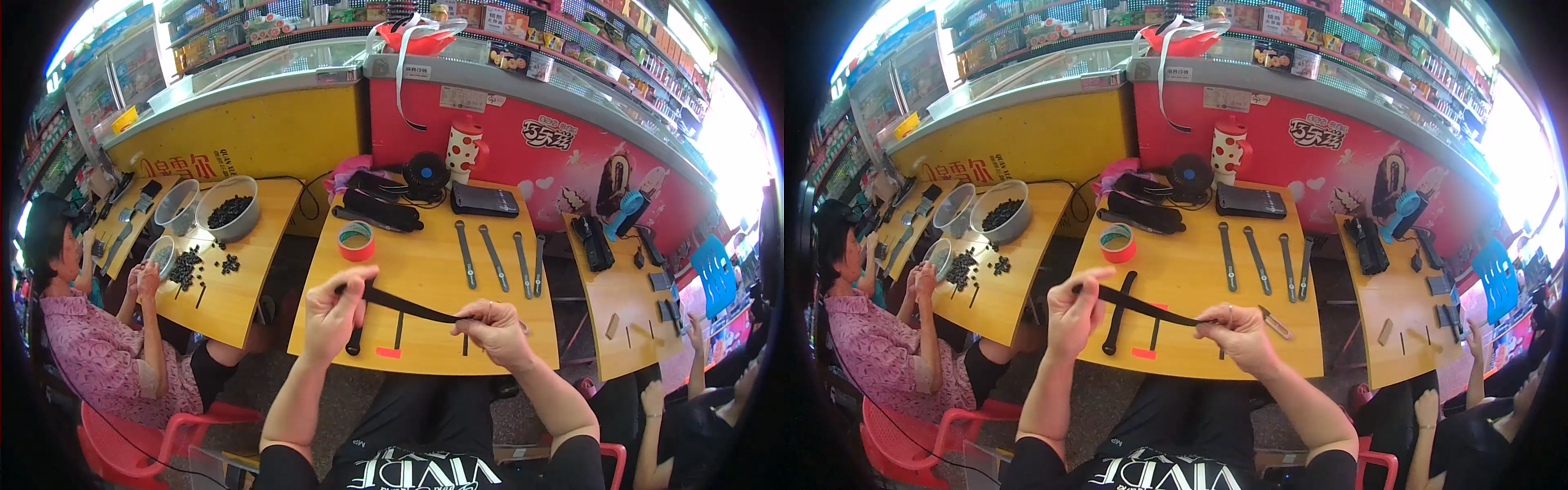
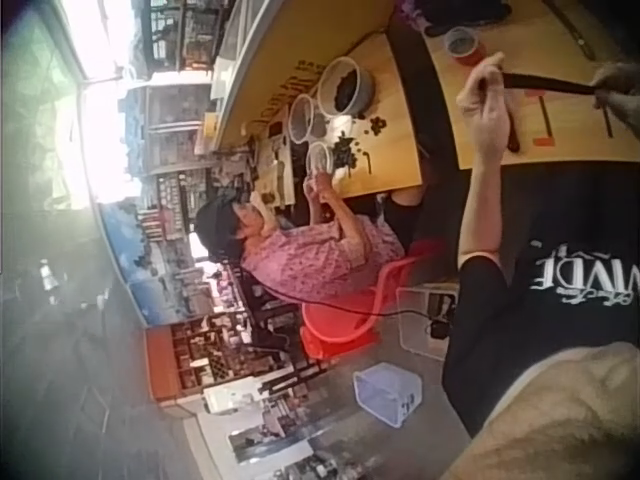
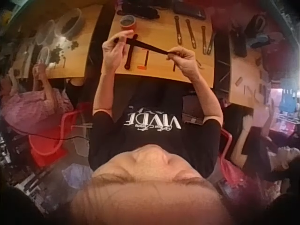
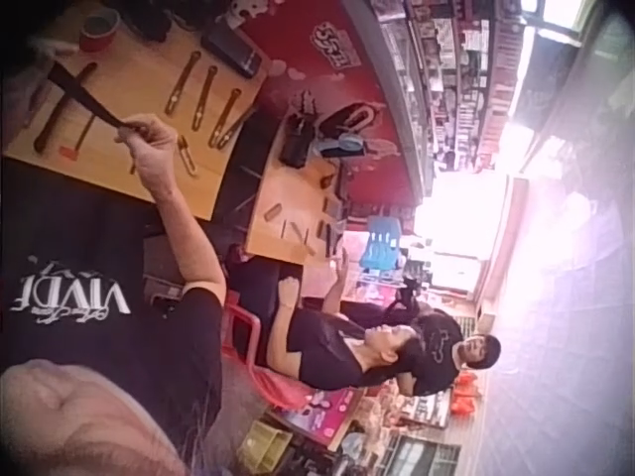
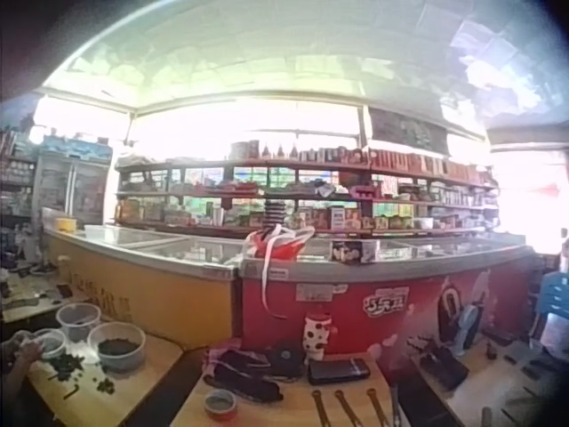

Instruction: Assembling small plastic components onto black straps at a workbench.

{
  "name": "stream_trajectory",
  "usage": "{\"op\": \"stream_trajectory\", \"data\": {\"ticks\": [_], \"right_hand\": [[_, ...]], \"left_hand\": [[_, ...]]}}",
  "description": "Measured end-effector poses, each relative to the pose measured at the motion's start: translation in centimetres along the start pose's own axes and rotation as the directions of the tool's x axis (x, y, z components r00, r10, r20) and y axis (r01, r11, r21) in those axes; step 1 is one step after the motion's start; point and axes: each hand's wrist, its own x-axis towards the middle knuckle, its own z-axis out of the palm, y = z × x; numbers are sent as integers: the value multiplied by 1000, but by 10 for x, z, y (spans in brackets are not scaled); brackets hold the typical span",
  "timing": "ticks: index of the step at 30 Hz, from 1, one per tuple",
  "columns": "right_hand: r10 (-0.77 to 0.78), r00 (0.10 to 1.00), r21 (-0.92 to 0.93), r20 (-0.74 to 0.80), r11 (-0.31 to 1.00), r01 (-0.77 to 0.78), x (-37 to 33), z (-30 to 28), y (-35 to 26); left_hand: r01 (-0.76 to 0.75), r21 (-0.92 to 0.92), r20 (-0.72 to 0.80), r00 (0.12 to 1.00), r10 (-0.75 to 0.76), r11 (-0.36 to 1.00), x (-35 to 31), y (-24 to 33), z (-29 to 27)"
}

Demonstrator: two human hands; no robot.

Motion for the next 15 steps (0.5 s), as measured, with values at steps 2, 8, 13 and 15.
{"op": "stream_trajectory", "data": {"ticks": [2,8,13,15], "right_hand": [[19,1000,-42,-16,999,-19,4,-18,3],[-49,985,88,165,995,35,33,-61,-6],[-127,944,-49,305,988,149,49,-59,-8],[-133,948,-12,288,990,143,50,-54,-5]], "left_hand": [[354,9,455,832,-319,935,-5,2,-21],[430,-348,792,610,15,833,-9,-15,0],[696,-131,780,512,-360,706,1,-30,55],[657,-111,738,557,-381,746,-3,-39,74]]}}
